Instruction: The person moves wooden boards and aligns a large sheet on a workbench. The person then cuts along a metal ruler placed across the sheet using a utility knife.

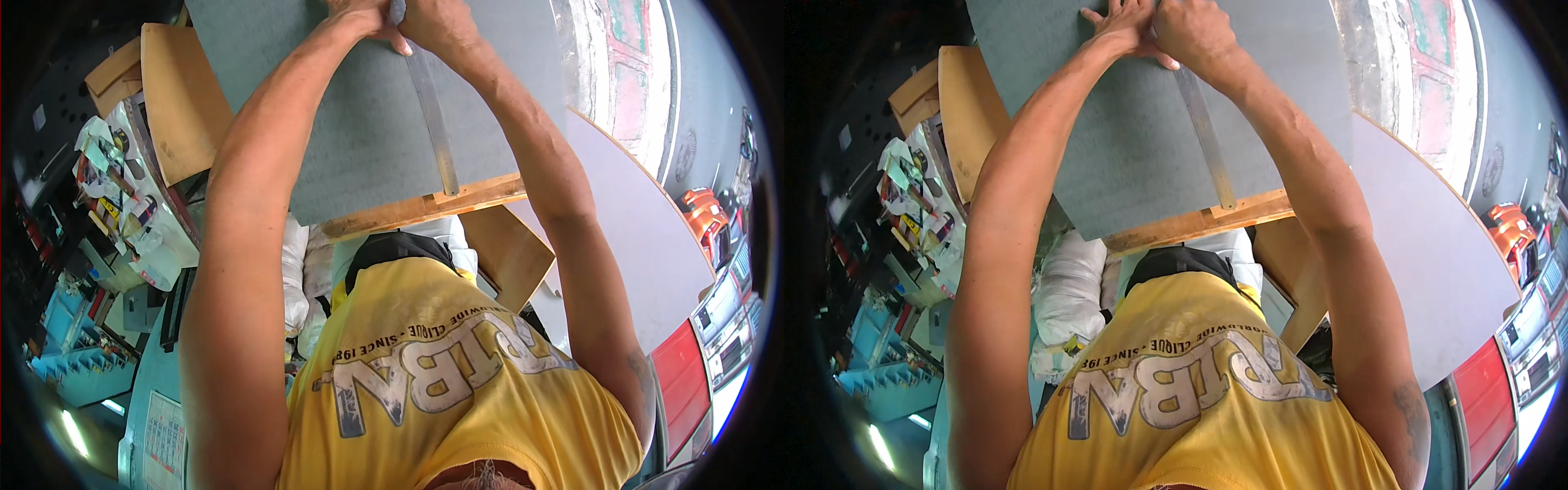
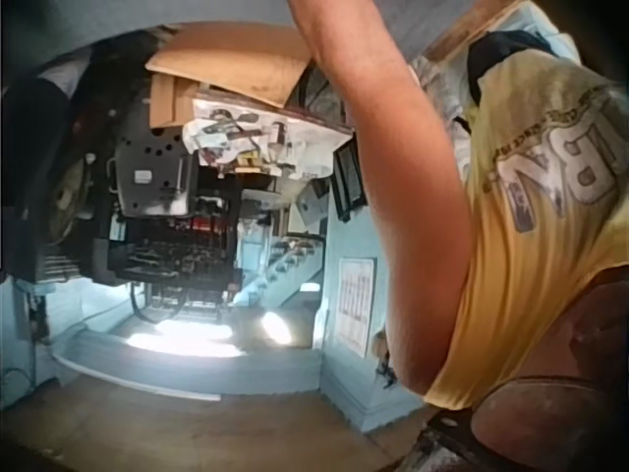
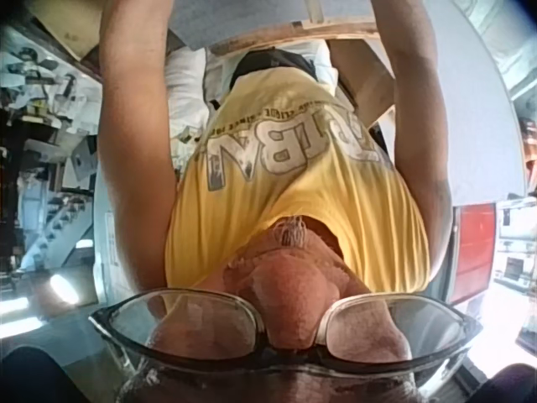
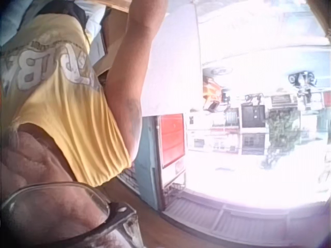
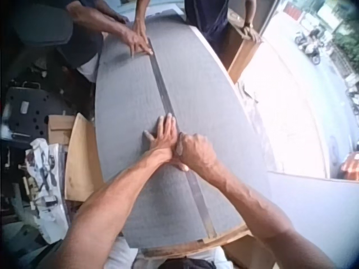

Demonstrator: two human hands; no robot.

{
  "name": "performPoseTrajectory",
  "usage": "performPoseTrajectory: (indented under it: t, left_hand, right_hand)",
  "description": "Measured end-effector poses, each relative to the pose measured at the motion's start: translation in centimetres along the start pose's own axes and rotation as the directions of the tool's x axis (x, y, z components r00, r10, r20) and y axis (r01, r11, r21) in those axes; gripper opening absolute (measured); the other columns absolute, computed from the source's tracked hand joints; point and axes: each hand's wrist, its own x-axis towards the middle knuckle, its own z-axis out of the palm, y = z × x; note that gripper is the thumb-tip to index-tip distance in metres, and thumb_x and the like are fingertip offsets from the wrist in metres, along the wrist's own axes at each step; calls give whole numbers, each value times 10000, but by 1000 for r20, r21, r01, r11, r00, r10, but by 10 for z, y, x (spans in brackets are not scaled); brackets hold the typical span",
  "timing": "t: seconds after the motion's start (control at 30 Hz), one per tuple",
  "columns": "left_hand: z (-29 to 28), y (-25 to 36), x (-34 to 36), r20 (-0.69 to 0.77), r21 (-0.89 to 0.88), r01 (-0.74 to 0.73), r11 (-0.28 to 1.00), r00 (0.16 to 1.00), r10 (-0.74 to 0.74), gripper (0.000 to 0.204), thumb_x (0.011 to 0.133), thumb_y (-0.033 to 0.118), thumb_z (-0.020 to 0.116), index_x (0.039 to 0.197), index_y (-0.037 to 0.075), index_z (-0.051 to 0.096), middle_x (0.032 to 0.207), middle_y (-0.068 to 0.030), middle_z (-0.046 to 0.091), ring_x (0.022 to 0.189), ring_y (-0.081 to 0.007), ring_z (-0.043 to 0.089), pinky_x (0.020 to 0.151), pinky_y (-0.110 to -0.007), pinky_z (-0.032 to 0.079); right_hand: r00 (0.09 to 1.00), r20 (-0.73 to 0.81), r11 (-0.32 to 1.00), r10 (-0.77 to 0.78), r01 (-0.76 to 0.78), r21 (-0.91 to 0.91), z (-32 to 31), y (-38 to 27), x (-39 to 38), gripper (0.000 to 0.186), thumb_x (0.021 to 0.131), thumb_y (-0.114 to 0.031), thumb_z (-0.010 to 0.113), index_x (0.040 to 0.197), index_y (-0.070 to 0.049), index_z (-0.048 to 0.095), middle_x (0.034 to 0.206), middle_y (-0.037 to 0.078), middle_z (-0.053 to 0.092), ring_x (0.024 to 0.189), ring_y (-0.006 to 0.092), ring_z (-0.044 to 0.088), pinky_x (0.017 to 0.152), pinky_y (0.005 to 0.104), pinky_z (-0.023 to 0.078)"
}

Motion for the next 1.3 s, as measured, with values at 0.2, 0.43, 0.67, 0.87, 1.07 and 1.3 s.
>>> performPoseTrajectory:
  t: [0.2,0.43,0.67,0.87,1.07,1.3]
  left_hand:
    - [1,5,0,-13,3,18,1000,1000,-18,1606,310,474,934,1491,25,-57,1581,-127,-98,1452,-346,-97,1041,-774,96]
    - [30,-4,16,-208,-67,-3,998,978,-11,1459,438,388,914,1495,13,-19,1584,-138,-67,1459,-323,-84,1051,-757,98]
    - [-9,12,-17,-22,-52,58,997,998,-59,1476,443,371,914,1491,6,-59,1584,-136,-90,1459,-313,-103,1068,-733,95]
    - [-14,17,-19,-11,-51,68,996,998,-69,1468,464,371,914,1491,10,-71,1584,-132,-101,1457,-311,-114,1075,-721,101]
    - [-2,15,-30,-72,-55,40,998,996,-44,1359,527,391,888,1498,18,13,1585,-137,-26,1460,-325,-43,1094,-700,88]
    - [110,20,-58,-418,-133,-240,962,893,165,925,668,384,808,1398,48,350,1505,-140,249,1391,-318,210,1082,-631,208]
  right_hand:
    - [999,-20,1000,26,-26,3,-1,1,2,205,833,-206,572,853,-13,637,740,253,646,680,424,654,603,490,536]
    - [997,80,1000,-4,6,-30,-5,1,-50,266,693,-117,697,921,-6,615,784,194,668,697,381,669,617,430,559]
    - [987,140,994,77,-65,-90,0,-4,-148,446,696,-29,624,1132,-22,527,778,156,639,639,368,648,574,426,540]
    - [957,239,983,165,-141,-115,-5,-9,-195,606,699,-23,609,1290,-29,476,862,145,635,636,358,646,569,429,537]
    - [951,251,980,181,-153,-128,-5,-10,-196,624,711,-26,598,1321,-34,469,897,149,636,683,353,653,593,434,539]
    - [947,276,984,166,-139,-112,-6,-9,-192,644,688,-37,628,1310,-30,460,889,157,645,718,372,656,620,443,546]
